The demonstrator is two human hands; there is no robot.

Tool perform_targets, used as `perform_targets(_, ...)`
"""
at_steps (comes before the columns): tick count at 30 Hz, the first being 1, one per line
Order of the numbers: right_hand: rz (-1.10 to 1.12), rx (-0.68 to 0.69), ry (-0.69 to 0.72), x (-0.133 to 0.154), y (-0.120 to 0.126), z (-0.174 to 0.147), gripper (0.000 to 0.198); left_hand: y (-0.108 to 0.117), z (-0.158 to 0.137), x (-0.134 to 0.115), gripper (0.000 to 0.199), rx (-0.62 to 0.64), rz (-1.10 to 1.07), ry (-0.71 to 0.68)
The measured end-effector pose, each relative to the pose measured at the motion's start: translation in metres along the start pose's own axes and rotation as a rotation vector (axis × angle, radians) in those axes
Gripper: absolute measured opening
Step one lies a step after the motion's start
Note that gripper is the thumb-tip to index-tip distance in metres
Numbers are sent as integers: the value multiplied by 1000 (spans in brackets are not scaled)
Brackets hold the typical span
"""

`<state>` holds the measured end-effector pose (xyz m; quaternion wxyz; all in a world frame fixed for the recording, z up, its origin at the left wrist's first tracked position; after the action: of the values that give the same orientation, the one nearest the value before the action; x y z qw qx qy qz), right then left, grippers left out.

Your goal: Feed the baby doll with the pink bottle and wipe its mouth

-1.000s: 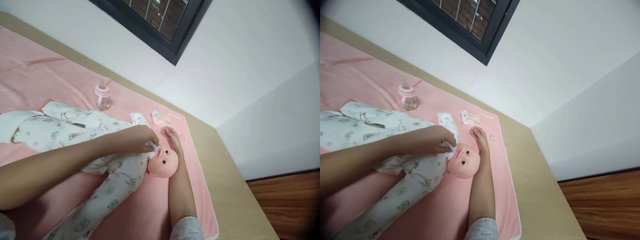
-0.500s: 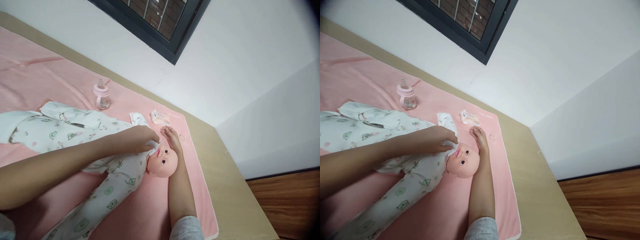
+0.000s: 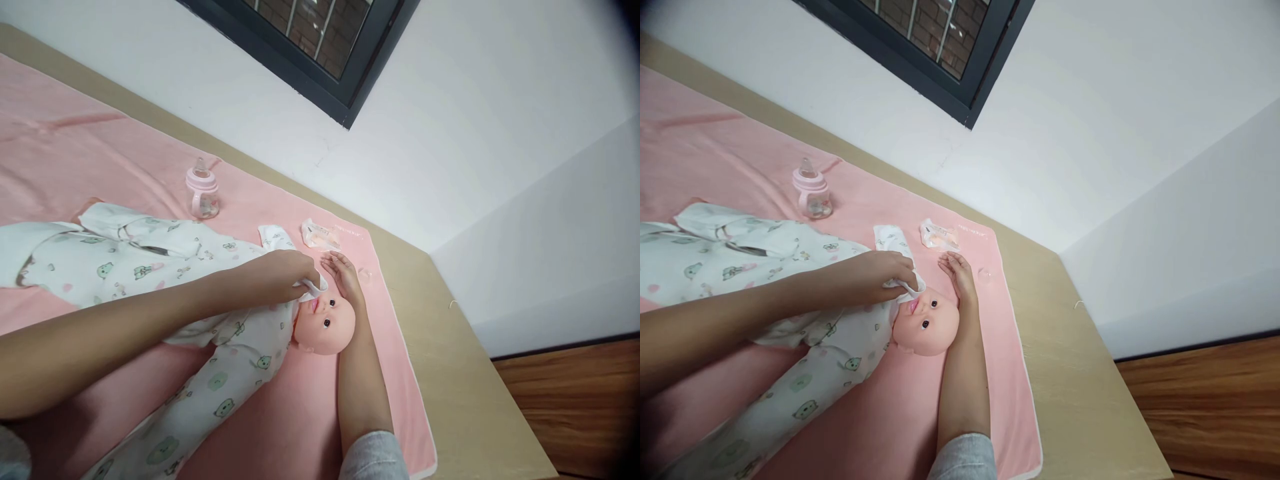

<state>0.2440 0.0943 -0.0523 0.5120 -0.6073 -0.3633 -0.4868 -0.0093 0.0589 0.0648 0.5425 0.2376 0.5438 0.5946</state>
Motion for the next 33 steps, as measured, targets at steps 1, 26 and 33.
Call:
perform_targets(1, 0, 2, 0, 0, 0, 0, 32, 0, 0, 0, 23, 5, -5, -9)
perform_targets(26, 109, 2, -20, -5, 5, 5, 28, -5, -3, -11, 50, 73, -129, 37)
perform_targets(33, 105, 18, -16, -5, 5, 5, 29, 0, -1, -12, 46, 92, -141, 89)
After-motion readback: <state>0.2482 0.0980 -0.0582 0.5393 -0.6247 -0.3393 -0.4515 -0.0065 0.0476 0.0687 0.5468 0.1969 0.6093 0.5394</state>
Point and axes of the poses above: each hand's wrist, its own z-axis towards the middle knuckle, its own y-axis out of the back of the hand, x = y × z, the point moved 2 cm from there along z, towards the middle knuckle, and after that the axes turned 6 degrees about z, right-handed, at the moved point
